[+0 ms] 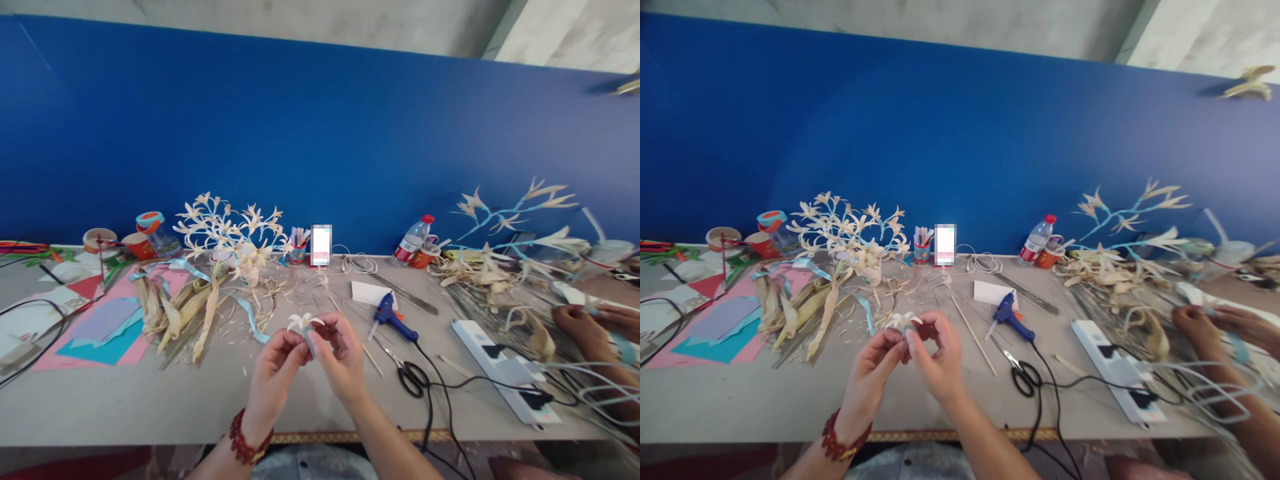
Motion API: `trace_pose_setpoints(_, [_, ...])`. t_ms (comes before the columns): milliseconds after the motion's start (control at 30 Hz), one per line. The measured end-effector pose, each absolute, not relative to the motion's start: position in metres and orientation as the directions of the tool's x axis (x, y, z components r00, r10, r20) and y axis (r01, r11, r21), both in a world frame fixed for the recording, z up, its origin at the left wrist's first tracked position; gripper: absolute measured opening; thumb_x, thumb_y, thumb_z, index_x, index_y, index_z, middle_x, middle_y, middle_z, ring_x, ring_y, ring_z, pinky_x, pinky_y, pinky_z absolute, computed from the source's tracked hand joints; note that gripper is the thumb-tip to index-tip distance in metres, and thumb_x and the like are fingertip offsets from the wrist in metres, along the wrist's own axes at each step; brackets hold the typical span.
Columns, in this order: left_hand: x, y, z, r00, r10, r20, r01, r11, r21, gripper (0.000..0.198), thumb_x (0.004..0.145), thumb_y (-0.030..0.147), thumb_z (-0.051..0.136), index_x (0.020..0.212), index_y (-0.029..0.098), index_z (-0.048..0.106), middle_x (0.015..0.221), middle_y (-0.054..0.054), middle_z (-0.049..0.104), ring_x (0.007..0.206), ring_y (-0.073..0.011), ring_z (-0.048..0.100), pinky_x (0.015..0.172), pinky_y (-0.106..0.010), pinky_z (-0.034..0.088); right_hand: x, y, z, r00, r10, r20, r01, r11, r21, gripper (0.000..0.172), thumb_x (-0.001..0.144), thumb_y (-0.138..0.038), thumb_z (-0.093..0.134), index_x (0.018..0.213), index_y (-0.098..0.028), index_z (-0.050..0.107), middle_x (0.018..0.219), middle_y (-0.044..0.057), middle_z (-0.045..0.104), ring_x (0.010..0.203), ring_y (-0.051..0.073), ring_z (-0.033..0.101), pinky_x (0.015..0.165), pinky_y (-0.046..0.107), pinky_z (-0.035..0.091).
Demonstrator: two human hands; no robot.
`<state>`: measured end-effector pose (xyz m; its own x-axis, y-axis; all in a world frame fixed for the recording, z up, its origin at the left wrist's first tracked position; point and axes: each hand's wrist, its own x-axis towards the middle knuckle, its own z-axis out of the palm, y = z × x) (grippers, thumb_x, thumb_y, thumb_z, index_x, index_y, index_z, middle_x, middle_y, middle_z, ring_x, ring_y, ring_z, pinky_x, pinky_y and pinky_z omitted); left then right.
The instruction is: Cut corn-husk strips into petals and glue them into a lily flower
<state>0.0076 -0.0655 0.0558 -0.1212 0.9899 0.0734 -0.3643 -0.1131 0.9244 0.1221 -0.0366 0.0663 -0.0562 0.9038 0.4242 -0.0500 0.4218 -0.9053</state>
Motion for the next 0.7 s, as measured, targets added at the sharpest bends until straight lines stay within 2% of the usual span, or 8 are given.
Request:
trace_pose_setpoints(167, [0.010, -0.067, 0.053, -0.131, 0.988, 0.085, -0.357, -0.127, 0.925, 0.021, 0.078, 0.036, 0.071, 0.075, 0.016, 0.065, 0.071, -0.001, 0.063, 0.066, -0.0120, 0.055, 0.064, -0.022, 0.046, 0.122, -0.034, 0.063, -0.053, 0.881, 0.470, 0.067, 0.472, -0.879, 0.010, 0.083, -0.025, 0.061, 0.091, -0.021, 0.056, 0.080, 0.001, 0.057, 0.069, 0.014, 0.054, 0.061, 0.026, 0.048])
trace_pose_setpoints(367, [0.011, -0.067, 0.049, -0.145, 0.981, 0.131, -0.285, -0.169, 0.944, 0.017, 0.082, 0.033, 0.067, 0.079, 0.017, 0.066, 0.075, -0.002, 0.064, 0.071, -0.0131, 0.057, 0.068, -0.022, 0.047, 0.122, -0.033, 0.065, -0.039, 0.896, 0.442, 0.030, 0.443, -0.896, 0.008, 0.084, -0.025, 0.060, 0.088, -0.021, 0.054, 0.077, 0.000, 0.055, 0.066, 0.013, 0.052, 0.060, 0.024, 0.045])
trace_pose_setpoints(700, [0.012, -0.066, 0.044, -0.173, 0.978, 0.120, -0.232, -0.159, 0.960, 0.019, 0.080, 0.035, 0.069, 0.081, 0.017, 0.068, 0.076, -0.003, 0.064, 0.073, -0.0160, 0.058, 0.069, -0.024, 0.047, 0.123, -0.030, 0.063, -0.053, 0.893, 0.447, 0.055, 0.450, -0.891, 0.009, 0.082, -0.023, 0.062, 0.089, -0.021, 0.055, 0.078, 0.000, 0.056, 0.067, 0.014, 0.052, 0.059, 0.024, 0.045])
